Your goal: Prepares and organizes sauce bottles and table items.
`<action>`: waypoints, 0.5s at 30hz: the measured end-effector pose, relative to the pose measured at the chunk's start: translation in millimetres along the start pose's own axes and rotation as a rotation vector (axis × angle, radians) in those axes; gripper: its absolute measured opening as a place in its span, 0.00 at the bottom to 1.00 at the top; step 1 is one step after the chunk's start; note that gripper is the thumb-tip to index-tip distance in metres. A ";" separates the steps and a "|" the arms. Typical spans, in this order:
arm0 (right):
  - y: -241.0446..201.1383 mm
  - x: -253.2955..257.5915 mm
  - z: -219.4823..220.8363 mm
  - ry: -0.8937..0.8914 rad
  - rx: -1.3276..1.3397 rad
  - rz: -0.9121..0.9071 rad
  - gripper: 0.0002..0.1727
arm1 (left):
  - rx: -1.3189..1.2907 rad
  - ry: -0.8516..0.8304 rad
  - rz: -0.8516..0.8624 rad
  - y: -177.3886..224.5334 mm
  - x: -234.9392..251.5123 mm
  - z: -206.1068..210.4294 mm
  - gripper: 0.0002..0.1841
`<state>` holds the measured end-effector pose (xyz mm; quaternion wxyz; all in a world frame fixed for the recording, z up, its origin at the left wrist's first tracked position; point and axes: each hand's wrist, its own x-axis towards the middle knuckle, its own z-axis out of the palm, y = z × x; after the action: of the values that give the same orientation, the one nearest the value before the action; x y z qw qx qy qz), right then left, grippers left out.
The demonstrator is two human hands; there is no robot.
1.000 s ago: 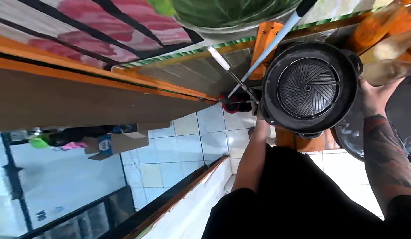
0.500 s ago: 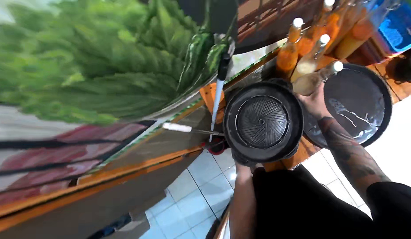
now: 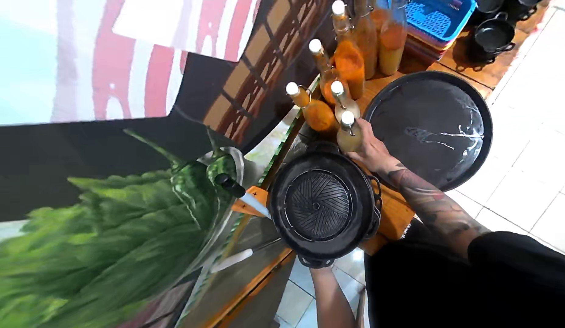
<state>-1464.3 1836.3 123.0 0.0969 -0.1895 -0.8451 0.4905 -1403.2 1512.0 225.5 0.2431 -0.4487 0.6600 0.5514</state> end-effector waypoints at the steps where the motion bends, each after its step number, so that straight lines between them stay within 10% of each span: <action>1: -2.9 0.3 -1.6 -0.007 -0.011 0.010 0.56 | -0.030 -0.104 0.402 -50.9 44.2 -16.7 0.19; 7: -11.6 -2.7 -9.9 0.007 -0.075 0.016 0.57 | -0.188 -0.376 0.750 -93.7 118.4 -38.8 0.16; 9: -16.0 -4.2 -11.7 0.011 -0.079 0.031 0.58 | -0.113 -0.337 0.714 -71.4 70.2 -22.3 0.17; 11: -8.4 3.4 -10.5 -0.039 -0.081 0.025 0.57 | -0.070 -0.092 0.293 10.1 -44.0 40.0 0.18; 15: -5.1 5.4 -16.8 -0.055 0.007 0.004 0.59 | 0.204 0.053 0.308 41.6 -111.6 83.7 0.19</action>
<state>-1464.5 1849.7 135.7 0.0734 -0.1771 -0.8453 0.4988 -1400.0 1626.8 314.8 0.1828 -0.3297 0.7796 0.5002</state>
